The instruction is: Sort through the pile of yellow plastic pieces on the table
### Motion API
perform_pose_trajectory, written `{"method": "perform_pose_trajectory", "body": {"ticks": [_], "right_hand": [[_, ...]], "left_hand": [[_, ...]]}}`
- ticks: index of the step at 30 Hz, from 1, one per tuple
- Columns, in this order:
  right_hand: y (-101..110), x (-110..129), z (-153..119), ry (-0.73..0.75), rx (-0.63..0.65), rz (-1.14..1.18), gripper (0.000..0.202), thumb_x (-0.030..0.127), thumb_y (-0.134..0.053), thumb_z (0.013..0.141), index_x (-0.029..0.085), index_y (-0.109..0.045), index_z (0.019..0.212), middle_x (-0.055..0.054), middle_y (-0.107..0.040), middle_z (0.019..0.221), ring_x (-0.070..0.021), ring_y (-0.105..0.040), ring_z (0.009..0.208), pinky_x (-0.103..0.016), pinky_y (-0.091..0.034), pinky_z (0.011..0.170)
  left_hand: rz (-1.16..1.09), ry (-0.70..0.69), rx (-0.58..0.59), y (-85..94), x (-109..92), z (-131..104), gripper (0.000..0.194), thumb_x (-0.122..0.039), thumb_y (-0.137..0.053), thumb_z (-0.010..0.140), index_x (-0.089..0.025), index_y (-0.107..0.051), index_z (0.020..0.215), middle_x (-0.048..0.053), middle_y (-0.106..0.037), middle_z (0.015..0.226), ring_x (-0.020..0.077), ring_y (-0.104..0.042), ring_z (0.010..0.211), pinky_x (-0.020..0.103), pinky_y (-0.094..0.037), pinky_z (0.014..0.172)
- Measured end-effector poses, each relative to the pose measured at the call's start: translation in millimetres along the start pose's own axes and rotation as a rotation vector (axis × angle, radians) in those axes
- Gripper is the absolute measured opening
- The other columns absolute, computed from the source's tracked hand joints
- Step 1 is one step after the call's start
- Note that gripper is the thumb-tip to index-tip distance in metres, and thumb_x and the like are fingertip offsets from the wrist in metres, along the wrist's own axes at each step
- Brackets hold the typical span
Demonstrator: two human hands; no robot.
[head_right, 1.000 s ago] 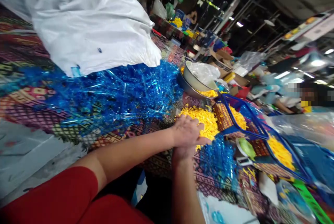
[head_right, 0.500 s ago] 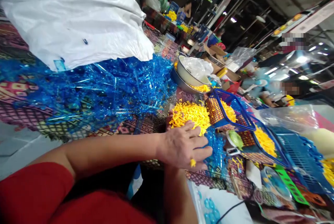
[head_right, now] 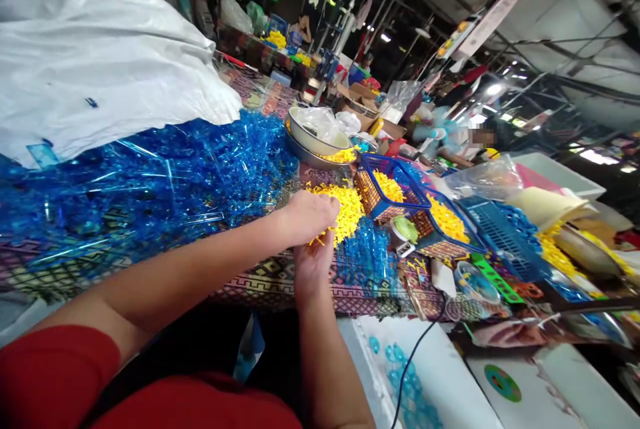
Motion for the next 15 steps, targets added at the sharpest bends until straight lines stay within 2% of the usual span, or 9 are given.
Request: {"method": "perform_pose_trajectory", "body": {"ticks": [2,4,6,7,8,10,12,15], "right_hand": [[-3.2,-0.3,-1.1,-0.017,0.023,0.04,0.026,0.037,-0.039,0.082,0.023,-0.058,0.092,-0.002,-0.066,0.084,-0.0147,-0.061,0.088,-0.036,-0.052,0.079],[-3.9,0.2,-1.9,-0.026,0.028,0.084,0.025,0.036,-0.04,0.083,0.023,-0.059,0.092,-0.001,-0.066,0.084,-0.014,-0.061,0.089,-0.034,-0.052,0.08],[-3.2,0.9,-1.7,-0.035,0.02,0.134,0.026,0.036,-0.04,0.083,0.022,-0.06,0.092,-0.001,-0.067,0.084,-0.0134,-0.061,0.09,-0.033,-0.051,0.081],[-2.4,1.5,-1.1,-0.039,0.013,0.151,0.026,0.037,-0.04,0.084,0.023,-0.06,0.092,-0.001,-0.067,0.085,-0.0134,-0.061,0.091,-0.033,-0.05,0.081],[-1.3,2.3,-0.4,-0.043,0.007,0.161,0.027,0.039,-0.04,0.084,0.023,-0.06,0.092,-0.001,-0.067,0.085,-0.0136,-0.061,0.091,-0.034,-0.05,0.081],[1.5,3.8,0.9,-0.061,0.006,0.172,0.03,0.043,-0.039,0.084,0.024,-0.061,0.091,-0.001,-0.067,0.086,-0.0145,-0.06,0.092,-0.038,-0.05,0.081],[5.5,5.1,1.1,-0.091,0.012,0.204,0.033,0.047,-0.039,0.084,0.023,-0.061,0.089,-0.001,-0.067,0.086,-0.0147,-0.06,0.092,-0.039,-0.05,0.081],[13.7,5.9,-1.6,-0.157,-0.003,0.282,0.038,0.05,-0.036,0.085,0.022,-0.061,0.085,-0.003,-0.067,0.085,-0.014,-0.06,0.091,-0.037,-0.05,0.081]], "left_hand": [[-0.048,0.035,0.075,-7.4,3.8,13.3,0.013,-0.003,-0.061,0.067,-0.012,-0.064,0.076,0.013,-0.063,0.083,0.0288,-0.059,0.081,0.044,-0.042,0.074],[-0.029,0.055,0.135,-14.5,8.2,19.2,0.016,0.003,-0.064,0.059,-0.013,-0.062,0.064,0.013,-0.064,0.078,0.0316,-0.059,0.079,0.048,-0.04,0.074],[0.052,0.006,0.19,-18.5,9.9,17.8,0.015,0.002,-0.062,0.061,-0.013,-0.063,0.064,0.013,-0.064,0.078,0.0322,-0.059,0.079,0.048,-0.041,0.071],[0.089,-0.035,0.181,-17.0,10.4,15.4,0.014,-0.001,-0.059,0.065,-0.013,-0.064,0.069,0.013,-0.064,0.08,0.031,-0.06,0.079,0.045,-0.041,0.07],[0.11,-0.073,0.134,-12.7,11.4,12.3,0.014,-0.004,-0.055,0.07,-0.014,-0.064,0.076,0.013,-0.064,0.083,0.0289,-0.06,0.08,0.042,-0.042,0.069],[0.108,-0.099,-0.041,0.9,18.1,4.6,0.019,-0.012,-0.048,0.079,-0.016,-0.061,0.092,0.011,-0.063,0.088,0.024,-0.06,0.08,0.035,-0.042,0.068],[0.083,-0.029,-0.202,9.5,33.7,-3.5,0.023,-0.018,-0.046,0.081,-0.017,-0.057,0.101,0.01,-0.062,0.091,0.0211,-0.059,0.079,0.032,-0.043,0.067],[0.013,0.087,-0.366,6.8,60.1,-13.4,0.028,-0.013,-0.043,0.079,-0.017,-0.055,0.105,0.008,-0.062,0.091,0.0189,-0.059,0.082,0.03,-0.044,0.071]]}}
Point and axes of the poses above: each hand's wrist, its own z-axis towards the middle knuckle, its own y-axis out of the back of the hand, x = y × z, the point moved 7 cm from there along z, towards the middle knuckle
